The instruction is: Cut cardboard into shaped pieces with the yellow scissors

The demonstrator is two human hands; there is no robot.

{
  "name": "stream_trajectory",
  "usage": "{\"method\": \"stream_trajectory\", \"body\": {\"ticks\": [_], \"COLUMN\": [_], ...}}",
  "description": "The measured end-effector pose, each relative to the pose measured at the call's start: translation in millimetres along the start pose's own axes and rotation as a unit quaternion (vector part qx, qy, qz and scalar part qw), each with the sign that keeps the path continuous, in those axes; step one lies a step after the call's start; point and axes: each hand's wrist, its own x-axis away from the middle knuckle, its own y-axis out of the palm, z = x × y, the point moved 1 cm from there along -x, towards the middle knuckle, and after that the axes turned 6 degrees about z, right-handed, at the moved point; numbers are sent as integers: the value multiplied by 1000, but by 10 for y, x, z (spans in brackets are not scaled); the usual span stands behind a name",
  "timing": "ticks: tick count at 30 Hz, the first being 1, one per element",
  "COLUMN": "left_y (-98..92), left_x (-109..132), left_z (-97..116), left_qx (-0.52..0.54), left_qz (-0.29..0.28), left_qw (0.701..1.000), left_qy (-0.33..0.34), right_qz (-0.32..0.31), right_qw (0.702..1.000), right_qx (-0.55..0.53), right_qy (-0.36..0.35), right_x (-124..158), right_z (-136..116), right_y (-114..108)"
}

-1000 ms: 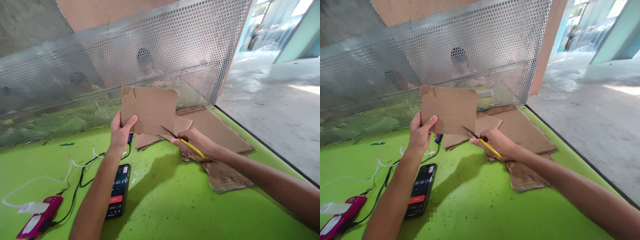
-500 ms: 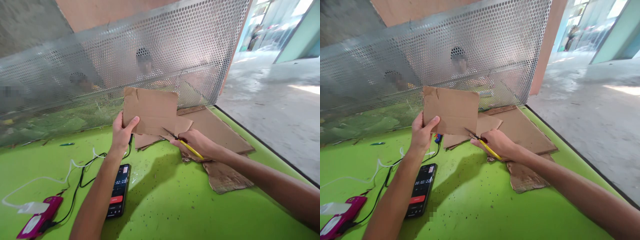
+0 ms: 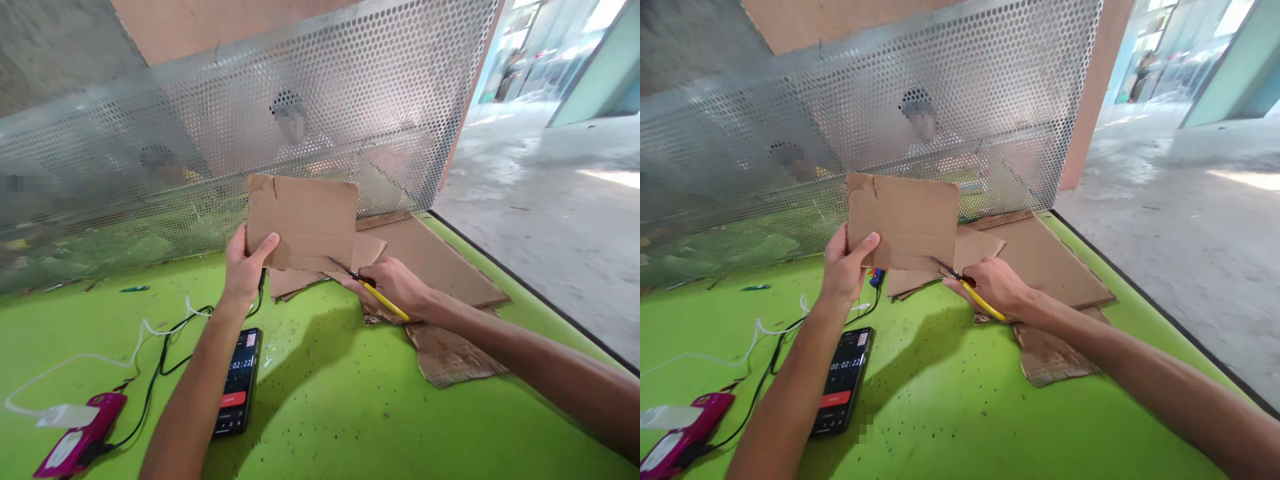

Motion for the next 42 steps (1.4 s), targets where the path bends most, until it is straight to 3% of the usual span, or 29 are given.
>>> {"method": "stream_trajectory", "body": {"ticks": [14, 29, 38, 42], "left_y": [-3, 0, 26, 28], "left_x": [-6, 3, 30, 42], "left_z": [-8, -26, -40, -25], "left_qx": [1, -3, -11, -3], "left_qz": [4, -17, -44, -54], "left_qw": [1000, 1000, 999, 997], "left_qy": [4, 0, -29, -61], "right_qz": [24, -83, -79, -44], "right_qw": [999, 996, 997, 999], "right_qx": [-33, 24, 25, 19], "right_qy": [7, 14, 2, 4], "right_x": [20, -3, 0, 12], "right_z": [-17, -32, -41, -24], "right_y": [83, -102, -123, -100]}}
